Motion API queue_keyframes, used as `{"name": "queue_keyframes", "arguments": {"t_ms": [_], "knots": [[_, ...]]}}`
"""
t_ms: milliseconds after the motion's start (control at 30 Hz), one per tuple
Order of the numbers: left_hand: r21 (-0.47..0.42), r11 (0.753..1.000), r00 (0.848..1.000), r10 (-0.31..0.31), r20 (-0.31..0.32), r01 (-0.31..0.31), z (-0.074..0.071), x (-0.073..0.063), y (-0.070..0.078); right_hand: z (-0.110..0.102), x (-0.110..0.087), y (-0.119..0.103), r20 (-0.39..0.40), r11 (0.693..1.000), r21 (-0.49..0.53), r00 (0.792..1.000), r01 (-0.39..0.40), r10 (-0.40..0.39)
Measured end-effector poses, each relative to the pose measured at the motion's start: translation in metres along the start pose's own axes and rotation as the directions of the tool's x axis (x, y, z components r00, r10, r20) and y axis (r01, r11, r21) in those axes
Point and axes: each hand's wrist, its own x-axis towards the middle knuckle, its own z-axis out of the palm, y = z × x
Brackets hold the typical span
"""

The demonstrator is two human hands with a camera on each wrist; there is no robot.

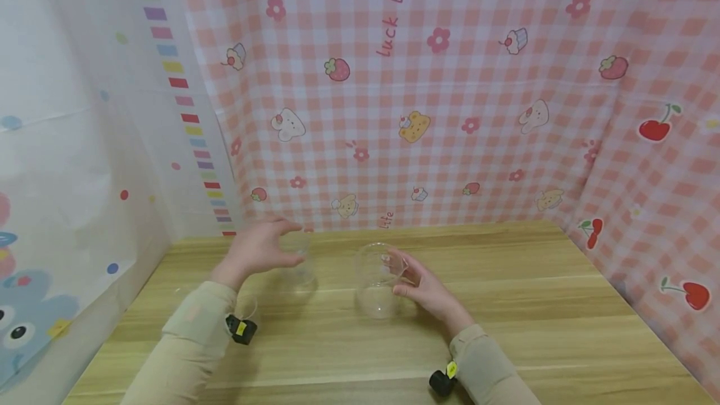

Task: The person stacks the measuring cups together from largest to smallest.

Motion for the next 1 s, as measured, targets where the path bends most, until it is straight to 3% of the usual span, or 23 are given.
{"name": "queue_keyframes", "arguments": {"t_ms": [467,767,1000], "knots": [[-0.007,1.000,0.999,0.024,0.024,-0.024,-0.006,0.004,0.022,0.000,0.000,0.001,-0.003,1.000,-0.001,1.000,0.001,-0.001],[-0.022,1.000,0.999,-0.011,0.039,0.012,-0.013,0.004,0.036,-0.001,0.001,0.002,0.005,1.000,-0.002,1.000,0.029,-0.029],[-0.036,0.999,0.999,-0.003,0.034,0.004,-0.016,0.003,0.042,-0.001,0.001,0.002,0.005,1.000,0.006,1.000,0.029,-0.029]]}}
